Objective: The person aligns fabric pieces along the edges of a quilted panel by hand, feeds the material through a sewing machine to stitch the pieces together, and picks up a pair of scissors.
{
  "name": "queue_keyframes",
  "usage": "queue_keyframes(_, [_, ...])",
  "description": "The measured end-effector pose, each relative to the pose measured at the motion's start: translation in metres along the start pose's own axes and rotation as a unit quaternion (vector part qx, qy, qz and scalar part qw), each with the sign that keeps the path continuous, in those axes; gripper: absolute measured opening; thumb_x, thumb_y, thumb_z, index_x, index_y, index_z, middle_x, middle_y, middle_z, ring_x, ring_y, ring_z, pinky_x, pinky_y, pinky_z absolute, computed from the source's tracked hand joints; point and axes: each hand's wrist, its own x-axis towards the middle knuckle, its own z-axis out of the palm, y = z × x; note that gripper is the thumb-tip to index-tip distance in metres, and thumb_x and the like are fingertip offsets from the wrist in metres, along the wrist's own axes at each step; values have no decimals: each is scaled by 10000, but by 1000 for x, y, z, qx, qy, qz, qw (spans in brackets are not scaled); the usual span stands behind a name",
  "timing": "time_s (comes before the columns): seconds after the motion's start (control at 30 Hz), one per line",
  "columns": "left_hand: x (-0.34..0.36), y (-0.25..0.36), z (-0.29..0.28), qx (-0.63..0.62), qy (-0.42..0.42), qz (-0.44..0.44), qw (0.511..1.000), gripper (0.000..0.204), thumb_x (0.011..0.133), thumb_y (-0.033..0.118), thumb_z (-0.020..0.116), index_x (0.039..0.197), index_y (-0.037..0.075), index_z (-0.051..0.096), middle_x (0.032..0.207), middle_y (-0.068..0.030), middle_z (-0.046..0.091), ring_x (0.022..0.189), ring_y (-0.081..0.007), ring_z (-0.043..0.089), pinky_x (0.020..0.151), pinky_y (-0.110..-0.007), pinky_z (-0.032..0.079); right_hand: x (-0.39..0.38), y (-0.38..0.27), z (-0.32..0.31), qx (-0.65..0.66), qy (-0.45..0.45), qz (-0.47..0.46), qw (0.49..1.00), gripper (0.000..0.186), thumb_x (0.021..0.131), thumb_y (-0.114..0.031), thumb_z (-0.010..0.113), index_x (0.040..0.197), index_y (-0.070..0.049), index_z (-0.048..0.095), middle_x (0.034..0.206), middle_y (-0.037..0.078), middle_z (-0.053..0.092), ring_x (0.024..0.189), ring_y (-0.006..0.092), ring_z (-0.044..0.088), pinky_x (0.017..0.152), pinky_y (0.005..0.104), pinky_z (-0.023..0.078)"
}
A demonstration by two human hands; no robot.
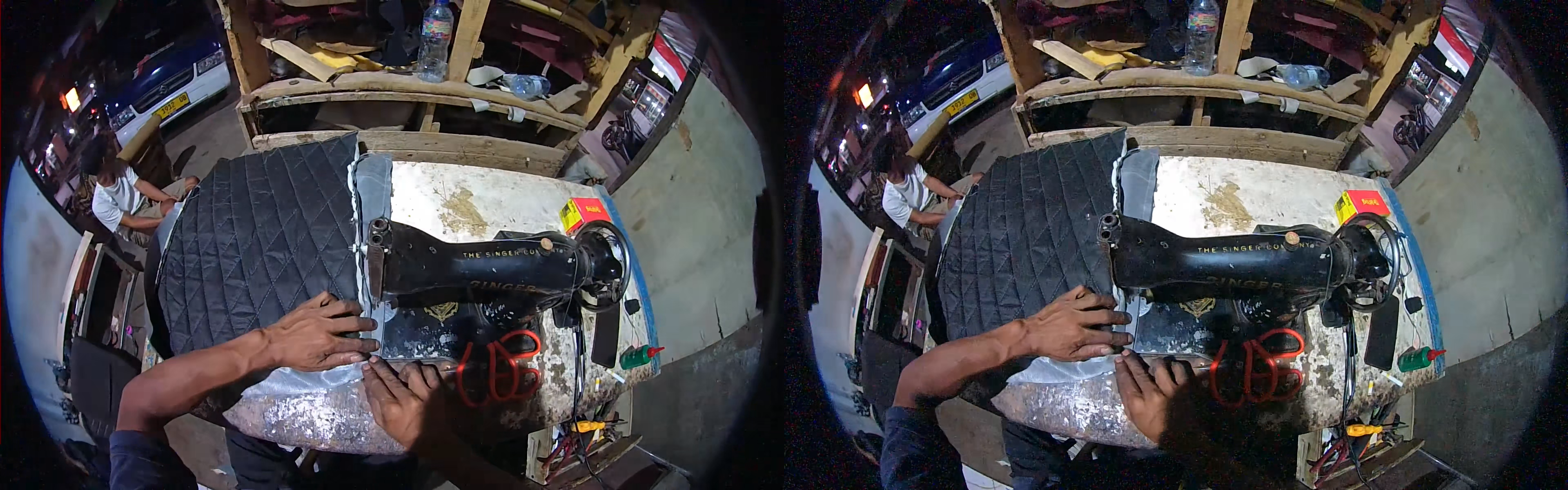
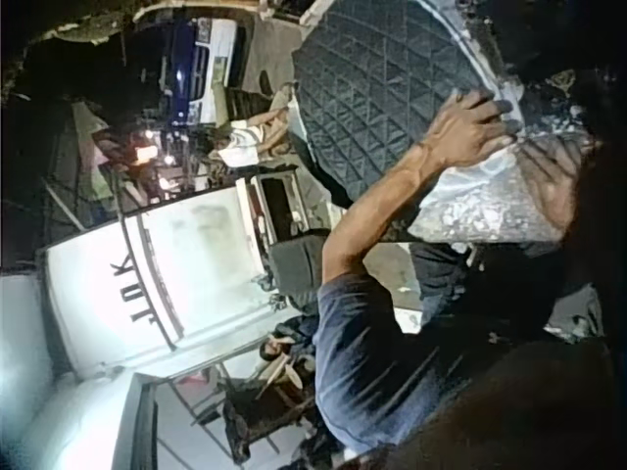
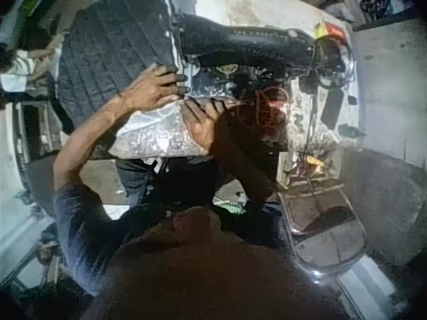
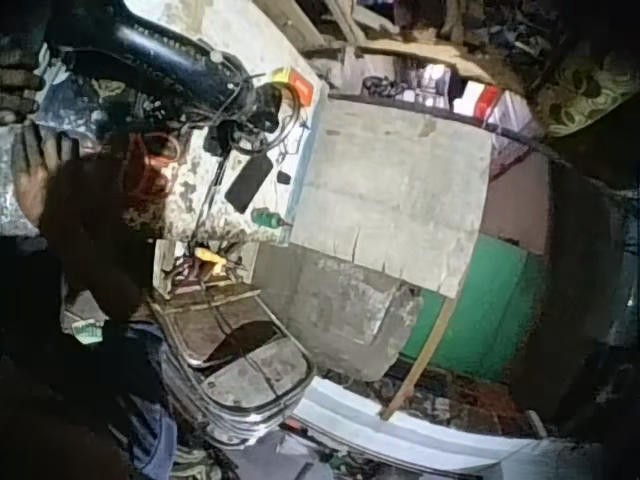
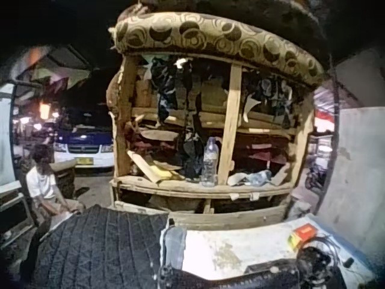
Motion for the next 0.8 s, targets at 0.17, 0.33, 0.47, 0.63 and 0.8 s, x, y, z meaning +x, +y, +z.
queue_keyframes(0.17, [3,-4,4,-1,28,-17,999,325,1052,418,604,1281,235,745,1327,-45,630,1230,-208,569,914,-406,400,10,-1,-12,-27,-16,22,999,321,901,-186,743,1180,-30,774,1209,88,760,858,205,647,744,385,472])
queue_keyframes(0.33, [6,-8,5,-8,43,-30,999,315,1051,413,600,1263,240,757,1249,-47,627,1121,-195,574,892,-407,392,10,-1,-4,-48,-14,57,997,304,873,-182,778,1154,-71,798,1234,56,767,818,219,645,779,399,499])
queue_keyframes(0.47, [6,-18,5,-8,42,-23,999,297,1054,409,599,1224,236,771,1240,-42,620,1132,-197,571,900,-412,381,20,3,-9,-57,-43,27,997,389,887,-190,711,1235,-19,742,1282,118,731,852,239,638,758,390,507])
queue_keyframes(0.63, [8,-26,4,-11,58,-11,998,298,1049,419,609,1215,233,774,1212,-58,612,1098,-216,569,874,-416,388,17,1,8,-53,-39,86,994,392,890,-202,724,1273,-119,754,1333,11,723,867,246,655,773,385,570])
queue_keyframes(0.8, [7,-33,9,-28,76,0,997,298,1049,405,612,1219,222,775,1195,-78,608,1058,-221,556,865,-415,388,17,0,9,-80,-33,115,990,413,882,-217,739,1294,-191,762,1395,-96,697,853,225,675,770,364,585])
